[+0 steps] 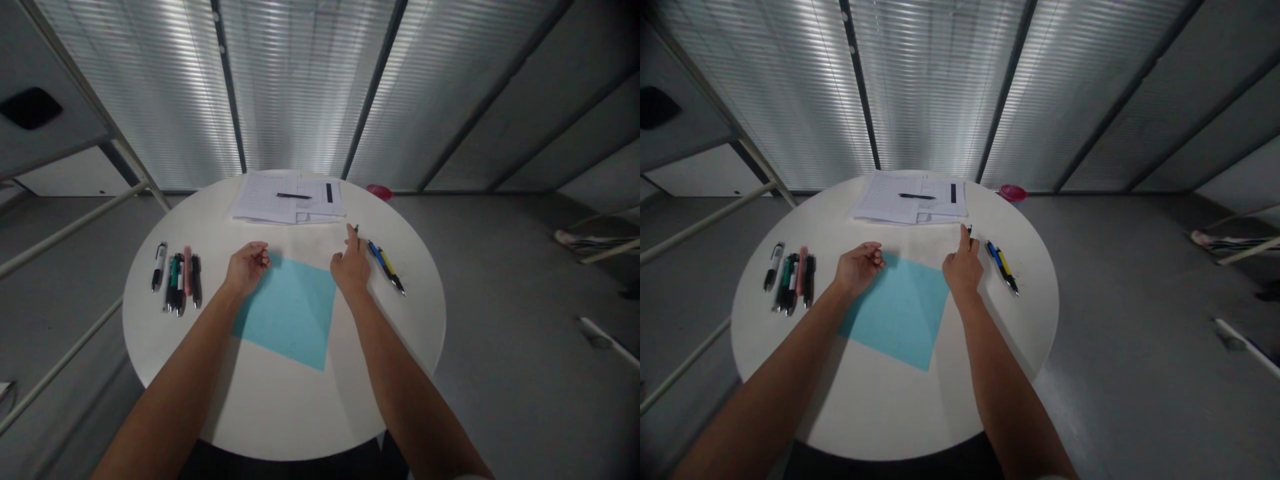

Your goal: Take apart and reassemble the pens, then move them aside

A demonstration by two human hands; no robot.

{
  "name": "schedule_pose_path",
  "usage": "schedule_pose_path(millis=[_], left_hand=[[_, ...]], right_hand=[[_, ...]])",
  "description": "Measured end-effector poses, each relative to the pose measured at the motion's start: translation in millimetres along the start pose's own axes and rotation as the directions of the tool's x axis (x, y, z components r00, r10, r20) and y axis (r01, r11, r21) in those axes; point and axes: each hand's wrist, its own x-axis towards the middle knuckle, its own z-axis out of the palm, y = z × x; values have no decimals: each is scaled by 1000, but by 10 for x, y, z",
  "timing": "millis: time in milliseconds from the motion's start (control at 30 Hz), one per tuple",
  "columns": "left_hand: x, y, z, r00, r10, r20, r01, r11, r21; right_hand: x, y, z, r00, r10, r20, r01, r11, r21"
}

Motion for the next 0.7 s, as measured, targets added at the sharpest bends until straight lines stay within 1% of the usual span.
schedule_pose_path(millis=[133,267,700], left_hand=[[-4,0,0,1000,9,1,-9,1000,-4],[-4,1,-2,1000,12,6,-12,1000,-1],[7,-8,-6,1000,11,14,-11,1000,5]], right_hand=[[15,46,-43,998,52,38,-43,981,-188],[25,85,-63,994,105,43,-89,958,-272],[87,166,-48,979,182,90,-155,956,-250]])
